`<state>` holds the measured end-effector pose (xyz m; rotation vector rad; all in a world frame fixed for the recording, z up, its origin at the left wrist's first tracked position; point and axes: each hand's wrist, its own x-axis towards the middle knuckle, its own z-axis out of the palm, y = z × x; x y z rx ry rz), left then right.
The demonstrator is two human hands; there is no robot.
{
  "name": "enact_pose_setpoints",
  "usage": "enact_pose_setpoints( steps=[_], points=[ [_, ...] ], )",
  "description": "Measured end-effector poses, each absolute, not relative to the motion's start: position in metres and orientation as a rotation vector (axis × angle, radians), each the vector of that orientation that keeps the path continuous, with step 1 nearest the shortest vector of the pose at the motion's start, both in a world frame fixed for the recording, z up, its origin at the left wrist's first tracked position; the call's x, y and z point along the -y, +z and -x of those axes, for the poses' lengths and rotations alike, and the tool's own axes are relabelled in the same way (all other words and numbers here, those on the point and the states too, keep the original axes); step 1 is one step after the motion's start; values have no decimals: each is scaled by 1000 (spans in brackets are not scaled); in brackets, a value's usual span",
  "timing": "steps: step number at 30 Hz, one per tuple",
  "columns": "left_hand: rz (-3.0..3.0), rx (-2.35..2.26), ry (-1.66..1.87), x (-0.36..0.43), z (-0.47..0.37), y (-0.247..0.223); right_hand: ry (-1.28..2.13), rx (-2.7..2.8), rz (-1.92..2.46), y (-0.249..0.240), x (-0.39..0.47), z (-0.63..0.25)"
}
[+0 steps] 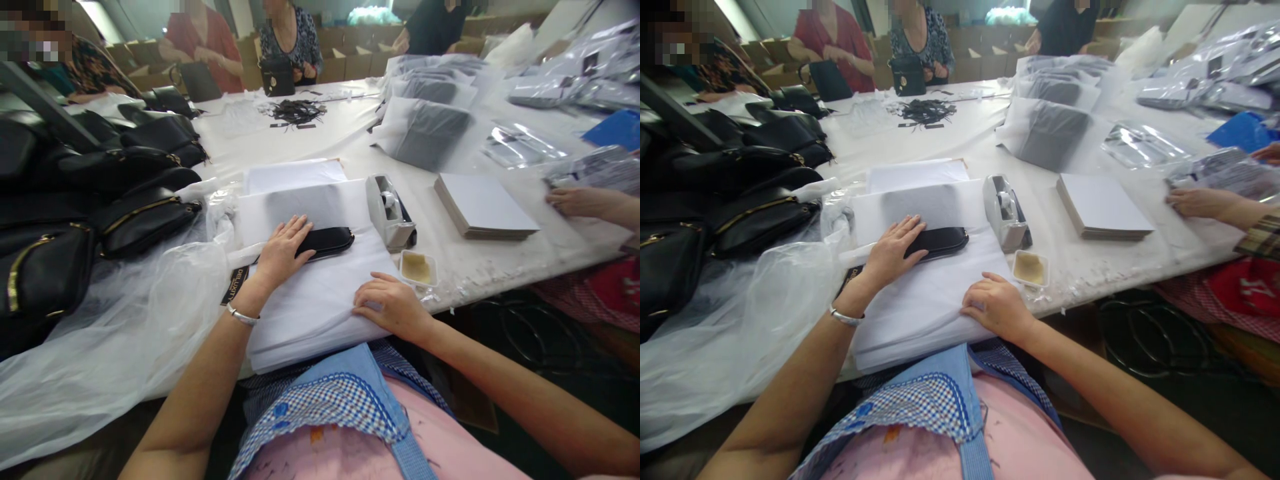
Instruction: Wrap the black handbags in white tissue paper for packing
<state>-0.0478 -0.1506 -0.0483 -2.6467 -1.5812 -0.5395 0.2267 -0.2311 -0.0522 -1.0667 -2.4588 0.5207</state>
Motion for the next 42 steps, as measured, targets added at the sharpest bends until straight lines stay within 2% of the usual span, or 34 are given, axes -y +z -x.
enact_pose_setpoints(
  steps=[9, 25, 42],
  points=[
    [2647, 1587, -552, 150, 48, -51, 537, 2573, 1172, -51, 223, -225],
    [2671, 1601, -550, 149, 50, -48, 1111, 2418, 1237, -26, 205, -231],
    [2686, 1614, -573, 148, 51, -47, 783, 2491, 1368, -36, 212, -227]
  ],
)
